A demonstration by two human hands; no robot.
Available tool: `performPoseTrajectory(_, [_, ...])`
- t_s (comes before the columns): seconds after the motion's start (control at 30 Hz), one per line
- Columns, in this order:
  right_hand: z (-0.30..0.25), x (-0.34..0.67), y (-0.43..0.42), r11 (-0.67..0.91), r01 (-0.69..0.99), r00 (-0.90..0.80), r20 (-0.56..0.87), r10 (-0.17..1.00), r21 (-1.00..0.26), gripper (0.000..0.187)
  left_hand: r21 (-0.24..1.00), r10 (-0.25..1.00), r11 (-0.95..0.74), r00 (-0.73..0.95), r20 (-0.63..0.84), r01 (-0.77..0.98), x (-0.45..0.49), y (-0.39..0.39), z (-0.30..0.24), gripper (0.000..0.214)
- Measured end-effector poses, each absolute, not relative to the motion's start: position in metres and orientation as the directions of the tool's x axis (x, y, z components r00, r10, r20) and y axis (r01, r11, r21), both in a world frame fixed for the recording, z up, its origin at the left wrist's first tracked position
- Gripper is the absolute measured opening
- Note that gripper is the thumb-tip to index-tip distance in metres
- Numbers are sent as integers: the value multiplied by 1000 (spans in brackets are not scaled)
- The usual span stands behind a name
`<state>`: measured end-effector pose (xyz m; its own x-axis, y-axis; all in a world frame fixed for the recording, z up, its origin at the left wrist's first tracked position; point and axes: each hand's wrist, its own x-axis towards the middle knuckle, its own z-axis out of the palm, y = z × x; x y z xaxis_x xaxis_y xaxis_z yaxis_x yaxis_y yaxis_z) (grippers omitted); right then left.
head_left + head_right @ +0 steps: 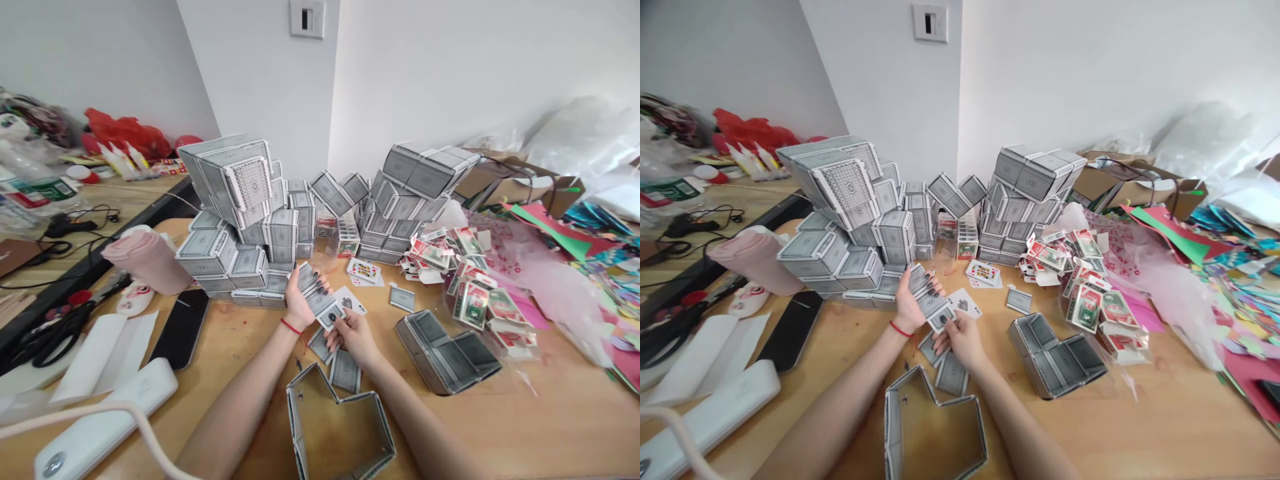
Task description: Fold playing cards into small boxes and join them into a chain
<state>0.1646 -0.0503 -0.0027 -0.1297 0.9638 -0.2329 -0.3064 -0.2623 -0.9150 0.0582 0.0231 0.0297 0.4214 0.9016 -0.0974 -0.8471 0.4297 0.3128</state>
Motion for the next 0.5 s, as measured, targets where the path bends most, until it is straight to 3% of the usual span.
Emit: performPoseTrajectory(0.5, [-7,161,-50,-226,-311,-35,-226,973,-923,32,360,913,406,355,-201,-840,67,22,27,37])
